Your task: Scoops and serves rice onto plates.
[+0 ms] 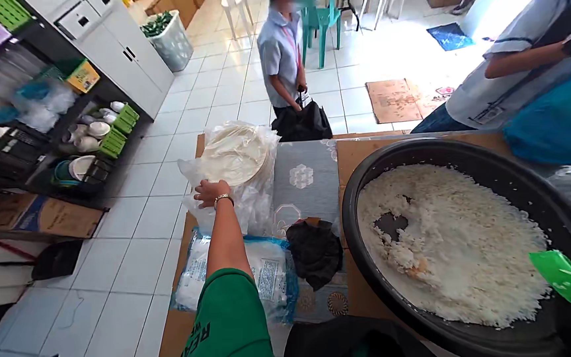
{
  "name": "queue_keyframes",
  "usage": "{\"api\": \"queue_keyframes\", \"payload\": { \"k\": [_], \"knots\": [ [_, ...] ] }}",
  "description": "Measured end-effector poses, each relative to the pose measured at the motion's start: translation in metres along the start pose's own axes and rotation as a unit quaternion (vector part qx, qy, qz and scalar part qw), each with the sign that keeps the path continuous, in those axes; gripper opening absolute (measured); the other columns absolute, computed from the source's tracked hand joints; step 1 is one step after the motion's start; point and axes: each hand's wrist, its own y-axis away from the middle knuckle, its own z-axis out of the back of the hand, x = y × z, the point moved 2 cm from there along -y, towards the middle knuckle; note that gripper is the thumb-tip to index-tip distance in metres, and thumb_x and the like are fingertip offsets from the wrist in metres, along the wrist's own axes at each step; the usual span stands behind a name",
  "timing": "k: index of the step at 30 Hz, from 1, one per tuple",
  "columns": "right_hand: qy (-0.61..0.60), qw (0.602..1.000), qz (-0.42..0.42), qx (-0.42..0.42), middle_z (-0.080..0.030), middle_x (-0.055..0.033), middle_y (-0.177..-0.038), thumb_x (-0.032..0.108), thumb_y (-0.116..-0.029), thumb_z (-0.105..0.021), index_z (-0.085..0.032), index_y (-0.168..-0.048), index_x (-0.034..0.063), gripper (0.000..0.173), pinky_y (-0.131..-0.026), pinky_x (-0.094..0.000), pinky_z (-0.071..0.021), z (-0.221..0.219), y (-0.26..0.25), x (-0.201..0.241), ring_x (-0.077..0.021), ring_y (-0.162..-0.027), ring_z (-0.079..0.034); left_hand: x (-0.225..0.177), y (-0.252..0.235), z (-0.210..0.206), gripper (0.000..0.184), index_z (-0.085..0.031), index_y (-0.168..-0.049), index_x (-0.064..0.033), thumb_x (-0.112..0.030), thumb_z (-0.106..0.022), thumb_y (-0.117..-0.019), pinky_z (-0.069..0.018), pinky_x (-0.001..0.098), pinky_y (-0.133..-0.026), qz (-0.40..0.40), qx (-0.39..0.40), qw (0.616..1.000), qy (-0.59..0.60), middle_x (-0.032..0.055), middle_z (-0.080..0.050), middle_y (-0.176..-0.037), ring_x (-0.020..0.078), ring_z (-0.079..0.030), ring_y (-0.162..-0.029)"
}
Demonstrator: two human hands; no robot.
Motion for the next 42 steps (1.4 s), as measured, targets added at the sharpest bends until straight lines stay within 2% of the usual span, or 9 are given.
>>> {"api": "queue_keyframes", "payload": {
  "k": [5,12,15,20,26,31,33,38,42],
  "knots": [
    [-0.102,0.995,-0.021,0.009,-0.058,-0.0326,-0.138,0.013,-0.0980,-0.053,-0.047,-0.145,-0.0118,0.054,-0.111,-0.0436,-0.0465,-0.004,-0.005,0.006,-0.0355,-0.128,-0.061,-0.015,0.009,0.016,0.066,-0.052,-0.139,0.0064,-0.032,-0.071,-0.0887,-0.0293,0.0678,-0.113,0.006,0.035,0.998,-0.048,0.0291,-0.050,-0.146,0.0428,-0.039,-0.144],
    [-0.056,0.997,0.051,0.029,-0.061,-0.0271,-0.139,0.022,-0.0904,-0.054,-0.048,-0.151,0.0028,0.064,-0.098,-0.0615,-0.0506,0.000,0.000,0.001,-0.0446,-0.117,-0.066,-0.004,0.018,0.018,0.049,-0.066,-0.122,0.0059,-0.030,-0.071,-0.0899,-0.0433,0.0605,-0.104,0.029,0.096,0.995,-0.023,0.0266,-0.060,-0.136,0.0394,-0.054,-0.131],
    [-0.035,0.989,0.109,0.095,-0.062,-0.0221,-0.140,0.029,-0.0888,-0.052,-0.048,-0.154,0.0117,0.067,-0.106,-0.0624,-0.0441,0.001,-0.002,0.002,-0.0439,-0.124,-0.061,-0.003,0.007,0.016,0.043,-0.063,-0.126,0.0089,-0.021,-0.067,-0.0960,-0.0408,0.0544,-0.109,-0.018,0.141,0.990,-0.006,0.0268,-0.059,-0.137,0.0372,-0.055,-0.131],
    [0.004,0.973,0.195,0.122,-0.061,-0.0170,-0.144,0.039,-0.0909,-0.042,-0.074,-0.130,0.0299,0.050,-0.104,-0.0664,-0.0424,-0.007,-0.008,-0.002,-0.0454,-0.128,-0.059,-0.007,0.011,0.031,0.051,-0.060,-0.129,0.0092,-0.027,-0.068,-0.0947,-0.0422,0.0527,-0.106,0.012,0.111,0.990,0.087,0.0270,-0.059,-0.136,0.0358,-0.055,-0.128],
    [0.042,0.980,0.190,0.034,-0.064,-0.0216,-0.138,0.035,-0.0993,-0.045,-0.076,-0.126,0.0165,0.045,-0.109,-0.0655,-0.0395,-0.011,-0.005,0.001,-0.0501,-0.128,-0.058,-0.020,0.024,0.049,0.048,-0.055,-0.132,0.0109,-0.024,-0.060,-0.0999,-0.0441,0.0554,-0.103,-0.026,0.138,0.969,0.202,0.0293,-0.058,-0.134,0.0389,-0.055,-0.124],
    [0.030,0.980,0.194,-0.023,-0.071,-0.0194,-0.128,0.034,-0.1013,-0.048,-0.071,-0.131,0.0111,0.044,-0.107,-0.0613,-0.0424,-0.012,-0.015,0.018,-0.0451,-0.118,-0.065,-0.031,0.057,0.048,0.021,-0.057,-0.111,-0.0042,-0.020,-0.054,-0.0971,-0.0492,0.0360,-0.067,0.060,0.191,0.862,0.466,0.0096,-0.058,-0.095,0.0171,-0.056,-0.078],
    [-0.017,0.982,0.185,-0.042,-0.073,-0.0206,-0.120,0.032,-0.1010,-0.049,-0.072,-0.128,0.0067,0.043,-0.104,-0.0589,-0.0455,-0.009,-0.024,0.043,-0.0438,-0.111,-0.067,-0.029,0.069,0.051,0.017,-0.053,-0.106,-0.0094,-0.023,-0.046,-0.0996,-0.0496,0.0358,-0.065,0.069,0.252,0.819,0.511,0.0065,-0.057,-0.090,0.0161,-0.056,-0.075],
    [-0.163,0.965,0.206,0.015,-0.072,-0.0210,-0.122,0.020,-0.0990,-0.054,-0.071,-0.127,0.0013,0.037,-0.100,-0.0558,-0.0502,-0.023,-0.037,0.126,-0.0413,-0.113,-0.067,-0.003,0.083,0.064,0.035,-0.058,-0.124,0.0015,-0.024,-0.049,-0.1024,-0.0481,0.0475,-0.083,0.042,0.202,0.895,0.394,0.0181,-0.060,-0.115,0.0258,-0.057,-0.098],
    [-0.389,0.892,0.138,0.186,-0.068,-0.0166,-0.130,0.016,-0.0976,-0.059,-0.062,-0.135,-0.0052,0.043,-0.100,-0.0312,-0.0540,-0.038,-0.032,0.189,-0.0155,-0.114,-0.067,0.011,0.094,0.080,0.042,-0.060,-0.121,0.0092,-0.027,-0.045,-0.1059,-0.0454,0.0539,-0.091,-0.047,0.171,0.927,0.331,0.0257,-0.059,-0.119,0.0329,-0.056,-0.106]
  ]
}}
